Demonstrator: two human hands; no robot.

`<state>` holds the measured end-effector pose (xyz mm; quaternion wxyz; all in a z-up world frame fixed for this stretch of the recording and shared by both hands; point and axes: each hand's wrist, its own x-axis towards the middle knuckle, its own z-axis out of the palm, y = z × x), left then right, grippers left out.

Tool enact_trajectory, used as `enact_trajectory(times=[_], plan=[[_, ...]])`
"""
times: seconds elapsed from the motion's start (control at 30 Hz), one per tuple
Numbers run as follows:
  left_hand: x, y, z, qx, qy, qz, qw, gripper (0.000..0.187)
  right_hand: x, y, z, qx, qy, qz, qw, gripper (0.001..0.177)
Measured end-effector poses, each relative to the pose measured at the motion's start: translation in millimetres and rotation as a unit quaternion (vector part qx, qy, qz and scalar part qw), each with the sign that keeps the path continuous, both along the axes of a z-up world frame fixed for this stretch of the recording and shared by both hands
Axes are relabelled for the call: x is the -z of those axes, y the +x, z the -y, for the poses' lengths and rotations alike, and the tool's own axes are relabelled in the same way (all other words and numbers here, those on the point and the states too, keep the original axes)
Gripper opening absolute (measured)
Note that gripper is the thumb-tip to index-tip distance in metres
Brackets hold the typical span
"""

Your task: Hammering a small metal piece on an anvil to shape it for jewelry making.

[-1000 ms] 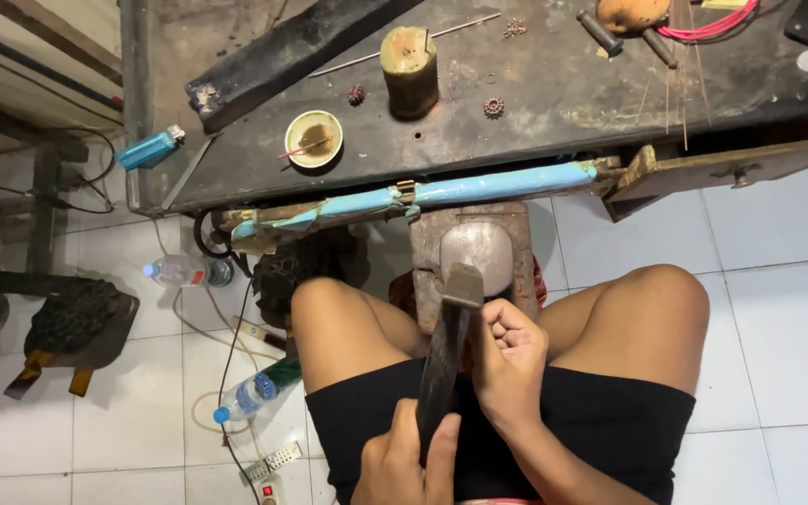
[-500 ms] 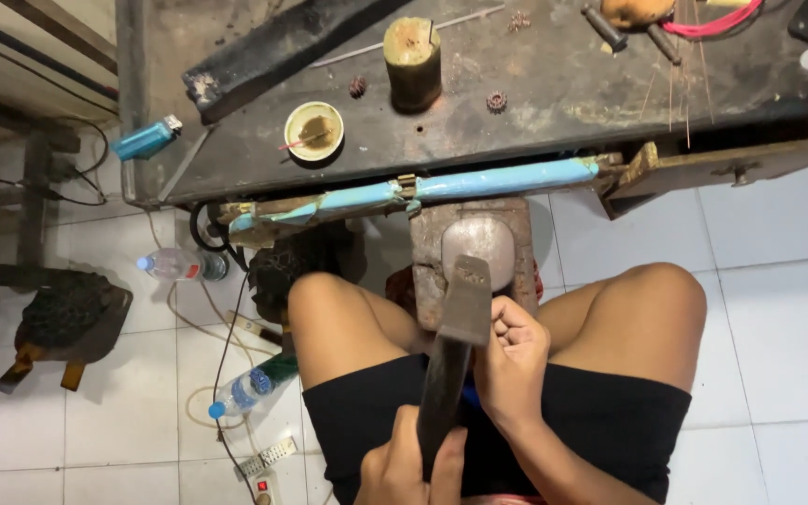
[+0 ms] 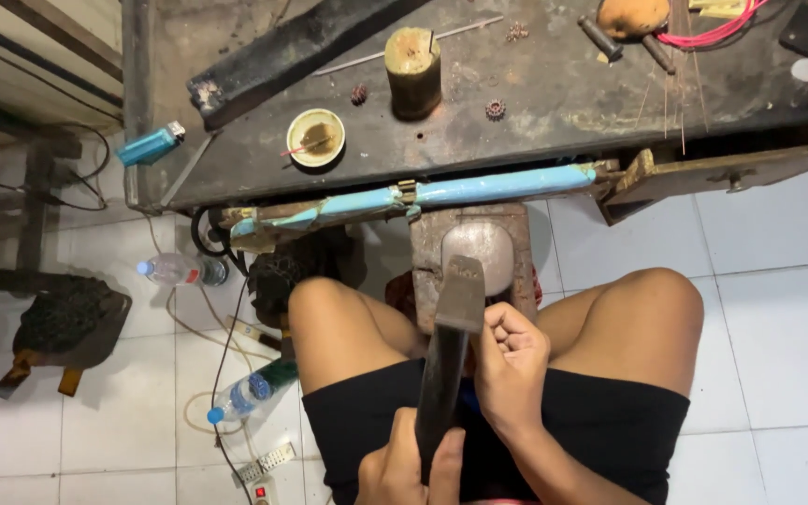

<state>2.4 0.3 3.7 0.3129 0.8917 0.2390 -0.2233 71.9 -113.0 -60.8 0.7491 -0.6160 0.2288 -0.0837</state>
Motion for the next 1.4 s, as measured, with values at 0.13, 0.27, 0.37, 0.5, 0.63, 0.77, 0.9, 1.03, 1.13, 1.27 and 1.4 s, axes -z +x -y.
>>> enact_trajectory(times=[0.13, 0.27, 0.37, 0.5, 0.63, 0.77, 0.9, 1.03, 1.13, 1.27, 1.4], plan=[[7, 8, -1, 0.030, -0.010, -0.004, 0.999, 0.030, -1, 2, 0, -0.002, 0.005, 0.017, 1.000, 0.038], [-9, 9, 3, 0.015, 0.020, -0.045, 0.999, 0.030, -4, 0, 0, -0.002, 0.018, 0.005, 1.000, 0.039], [-18, 18, 8, 0.023, 0.020, -0.117, 0.993, 0.032, -3, -2, 0, -0.008, 0.028, 0.009, 1.000, 0.041], [-9, 16, 0, 0.042, 0.004, -0.075, 0.996, 0.030, -9, -1, -1, -0.001, 0.000, -0.003, 1.000, 0.040], [6, 15, -3, 0.055, 0.001, -0.086, 0.995, 0.034, -4, -2, 0, -0.003, 0.011, -0.007, 1.000, 0.041], [8, 18, -13, 0.027, -0.005, -0.038, 0.999, 0.035, -16, 1, 0, -0.011, -0.004, 0.009, 1.000, 0.038], [37, 21, -31, 0.026, -0.062, 0.047, 0.997, 0.034, -11, 2, 6, 0.003, 0.017, -0.017, 1.000, 0.032], [90, 24, -41, 0.036, -0.049, 0.004, 0.998, 0.036, -4, 5, 14, -0.012, 0.032, -0.044, 0.998, 0.028], [101, 26, -31, 0.019, -0.028, -0.076, 0.997, 0.042, 0, 6, 18, -0.020, 0.024, -0.052, 0.998, 0.024], [95, 34, -18, -0.049, -0.035, -0.133, 0.989, 0.045, 0, 8, 23, -0.034, 0.006, -0.053, 0.998, 0.021], [115, 34, -30, -0.040, -0.073, -0.099, 0.992, 0.046, 4, 5, 26, -0.030, 0.007, -0.082, 0.996, 0.018]])
